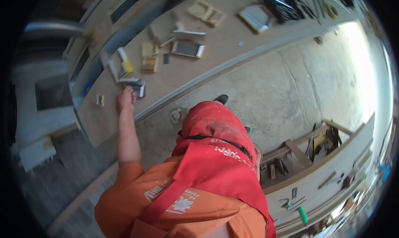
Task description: Applying glue, measuring, and finishing wooden boards in a woodworking factory.
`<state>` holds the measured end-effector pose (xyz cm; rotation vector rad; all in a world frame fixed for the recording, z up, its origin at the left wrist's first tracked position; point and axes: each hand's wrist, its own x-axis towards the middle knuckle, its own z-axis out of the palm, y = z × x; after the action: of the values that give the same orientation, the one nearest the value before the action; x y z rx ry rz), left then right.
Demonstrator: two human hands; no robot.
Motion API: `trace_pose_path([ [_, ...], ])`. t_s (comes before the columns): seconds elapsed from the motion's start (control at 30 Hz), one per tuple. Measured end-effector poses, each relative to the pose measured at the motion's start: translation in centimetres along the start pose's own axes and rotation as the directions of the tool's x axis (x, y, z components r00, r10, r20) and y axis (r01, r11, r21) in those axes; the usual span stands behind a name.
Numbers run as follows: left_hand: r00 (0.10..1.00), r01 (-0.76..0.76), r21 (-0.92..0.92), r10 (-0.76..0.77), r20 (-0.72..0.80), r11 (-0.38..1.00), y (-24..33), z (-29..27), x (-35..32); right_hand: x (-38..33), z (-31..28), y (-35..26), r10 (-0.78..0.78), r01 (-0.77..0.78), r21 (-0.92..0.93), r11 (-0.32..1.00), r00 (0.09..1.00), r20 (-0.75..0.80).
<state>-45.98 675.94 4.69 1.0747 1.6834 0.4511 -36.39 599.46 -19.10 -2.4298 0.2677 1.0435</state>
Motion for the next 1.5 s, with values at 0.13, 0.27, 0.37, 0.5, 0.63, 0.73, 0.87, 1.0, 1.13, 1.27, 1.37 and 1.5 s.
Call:
trace_pose_path([
  [0.13,0.984,0.0,-0.149,0.027,0.176,0.989,-4.8,-7.6,11.1,-3.5,-4.2,-11.1,0.098,-0.103,0.237,0.966,0.995,0.034],
  [0.27,0.993,-0.068,0.085,0.06,0.099,0.994,-0.6,-4.3,7.9,-2.2,-8.8,-10.3,0.052,-0.013,0.27,0.963,0.989,-0.136],
  [0.37,0.949,-0.152,0.216,0.082,0.303,0.965,-0.7,11.3,4.7,-3.3,-15.4,-8.3,0.129,0.045,0.594,0.803,0.961,-0.247],
  [0.5,0.887,-0.347,0.352,0.182,0.425,0.869,0.2,22.3,-3.9,-4.4,-26.1,-0.3,0.293,0.304,0.69,0.657,0.74,-0.606],
  [0.63,0.812,-0.538,0.446,0.298,0.502,0.715,0.5,29.2,-15.8,-2.0,-36.6,16.1,0.563,0.317,0.67,0.671,0.369,-0.739],
  [0.73,0.749,-0.65,0.505,0.369,0.55,0.568,0.4,32.5,-23.1,1.5,-43.6,30.5,0.569,-0.004,0.57,0.822,-0.01,-0.822],
  [0.87,0.696,-0.717,0.591,0.426,0.578,0.369,-0.8,31.8,-28.6,3.6,-50.8,42.9,0.489,-0.311,0.505,0.805,-0.134,-0.862],
  [1.0,0.677,-0.712,0.683,0.416,0.607,0.161,-3.3,28.6,-31.4,4.5,-53.7,46.5,0.595,-0.374,0.511,0.774,0.153,-0.789],
  [1.13,0.529,-0.808,0.588,0.406,0.745,-0.026,-8.1,30.3,-37.1,5.8,-53.2,42.9,0.686,-0.396,0.584,0.709,0.194,-0.701],
  [1.27,0.498,-0.858,0.512,0.289,0.817,0.032,-10.2,33.6,-39.4,4.3,-47.5,33.6,0.704,-0.1,0.715,0.692,0.308,-0.639],
  [1.37,0.438,-0.896,0.444,0.148,0.887,-0.012,-11.9,36.1,-40.7,3.7,-37.5,23.3,0.576,0.216,0.697,0.684,0.428,-0.697],
  [1.5,0.507,-0.854,0.504,-0.009,0.862,0.131,-14.9,37.3,-39.5,3.9,-23.2,13.2,0.267,-0.041,0.916,-0.399,0.95,0.159],
])
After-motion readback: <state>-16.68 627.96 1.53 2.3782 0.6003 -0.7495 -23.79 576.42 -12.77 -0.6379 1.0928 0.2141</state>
